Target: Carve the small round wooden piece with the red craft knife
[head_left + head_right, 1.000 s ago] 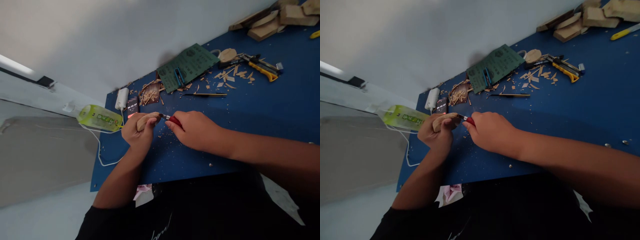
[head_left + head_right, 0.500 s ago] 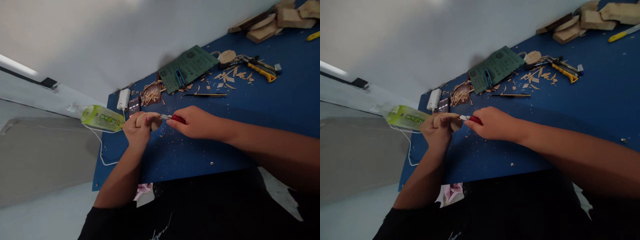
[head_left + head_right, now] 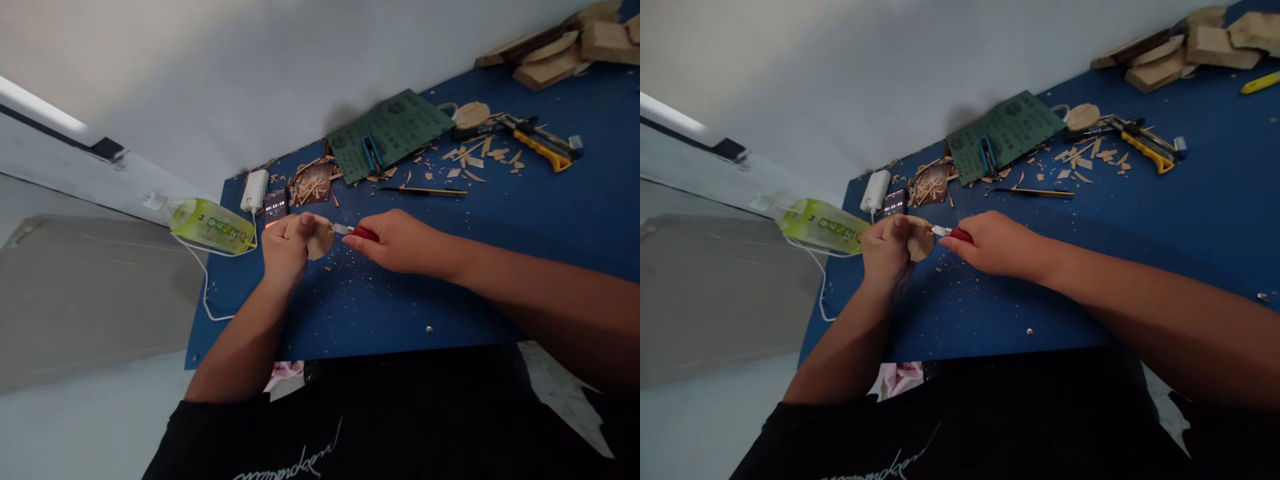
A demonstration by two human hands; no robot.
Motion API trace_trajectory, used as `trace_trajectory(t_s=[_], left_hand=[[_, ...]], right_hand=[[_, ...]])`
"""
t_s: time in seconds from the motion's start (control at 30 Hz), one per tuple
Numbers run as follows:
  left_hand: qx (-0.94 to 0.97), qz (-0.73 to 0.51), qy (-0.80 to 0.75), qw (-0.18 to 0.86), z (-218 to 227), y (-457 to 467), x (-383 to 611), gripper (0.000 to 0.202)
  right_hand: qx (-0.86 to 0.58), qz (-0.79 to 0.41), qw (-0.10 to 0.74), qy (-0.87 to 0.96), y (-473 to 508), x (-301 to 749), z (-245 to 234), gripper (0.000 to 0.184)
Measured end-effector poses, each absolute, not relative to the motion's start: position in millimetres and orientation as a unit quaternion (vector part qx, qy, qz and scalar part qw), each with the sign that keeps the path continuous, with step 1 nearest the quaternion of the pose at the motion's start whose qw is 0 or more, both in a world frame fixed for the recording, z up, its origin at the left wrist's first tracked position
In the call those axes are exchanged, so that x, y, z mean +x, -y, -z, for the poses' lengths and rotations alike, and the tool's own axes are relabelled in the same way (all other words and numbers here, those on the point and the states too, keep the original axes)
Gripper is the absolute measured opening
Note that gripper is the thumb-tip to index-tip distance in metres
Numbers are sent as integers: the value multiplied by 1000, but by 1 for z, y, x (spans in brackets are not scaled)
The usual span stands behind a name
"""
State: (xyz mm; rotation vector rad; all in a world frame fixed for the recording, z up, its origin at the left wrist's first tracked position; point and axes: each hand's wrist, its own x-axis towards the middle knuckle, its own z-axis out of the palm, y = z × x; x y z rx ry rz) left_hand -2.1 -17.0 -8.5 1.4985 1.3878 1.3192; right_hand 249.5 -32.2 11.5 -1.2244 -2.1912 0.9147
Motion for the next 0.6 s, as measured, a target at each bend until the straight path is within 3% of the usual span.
trace_trajectory(t_s=[0.6], left_hand=[[472,-413,-540,561,-5,7,3,63]], right_hand=[[-430,-293,183,834,26,256,-13,48]])
